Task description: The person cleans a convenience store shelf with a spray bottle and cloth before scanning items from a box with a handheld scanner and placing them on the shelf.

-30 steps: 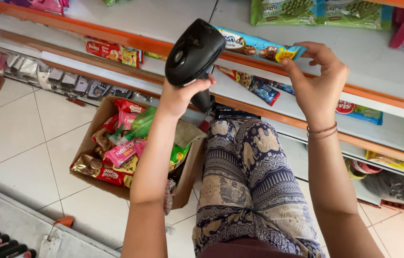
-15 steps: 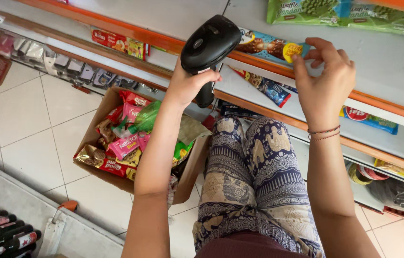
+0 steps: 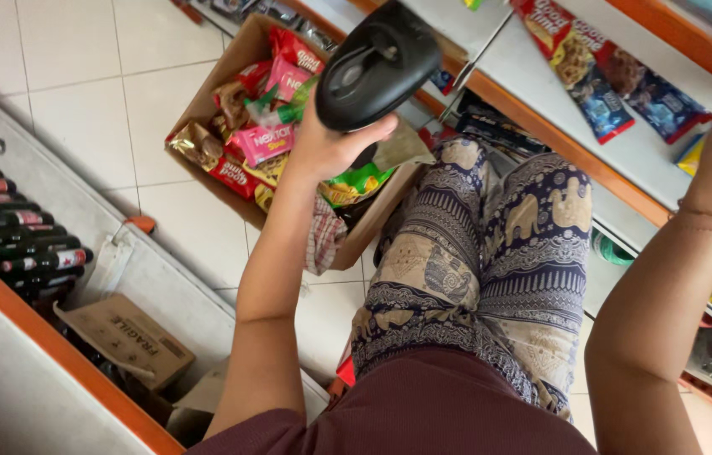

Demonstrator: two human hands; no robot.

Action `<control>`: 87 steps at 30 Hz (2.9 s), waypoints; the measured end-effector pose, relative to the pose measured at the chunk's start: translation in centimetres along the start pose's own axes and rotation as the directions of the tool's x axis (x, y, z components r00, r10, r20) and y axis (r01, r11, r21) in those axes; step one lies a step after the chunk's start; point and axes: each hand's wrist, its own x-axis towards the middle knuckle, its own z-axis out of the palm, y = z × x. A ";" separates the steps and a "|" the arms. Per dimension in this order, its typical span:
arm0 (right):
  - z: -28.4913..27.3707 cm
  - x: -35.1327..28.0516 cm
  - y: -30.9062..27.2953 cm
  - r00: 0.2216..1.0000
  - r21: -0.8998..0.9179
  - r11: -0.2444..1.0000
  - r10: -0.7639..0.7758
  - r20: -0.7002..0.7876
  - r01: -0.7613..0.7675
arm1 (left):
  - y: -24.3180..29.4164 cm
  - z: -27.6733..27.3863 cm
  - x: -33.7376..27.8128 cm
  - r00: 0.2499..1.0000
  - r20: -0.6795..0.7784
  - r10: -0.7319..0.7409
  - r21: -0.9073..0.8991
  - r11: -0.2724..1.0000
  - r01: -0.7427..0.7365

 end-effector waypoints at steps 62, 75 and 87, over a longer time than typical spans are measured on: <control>21.8 -20.9 -25.8 0.468 0.579 0.396 -0.348 0.813 -0.713 | -18.1 -8.1 -13.3 0.890 -0.387 -0.241 0.132 0.941 0.312; 11.3 -16.3 -27.0 0.340 0.275 -0.219 -0.369 0.865 -0.936 | -2.1 5.0 -16.9 0.975 -0.215 0.051 0.579 0.811 0.085; -2.9 -20.8 -18.5 0.448 0.462 -0.292 0.117 0.886 -0.838 | -0.1 12.8 -13.5 0.870 0.479 0.114 0.473 0.802 -0.365</control>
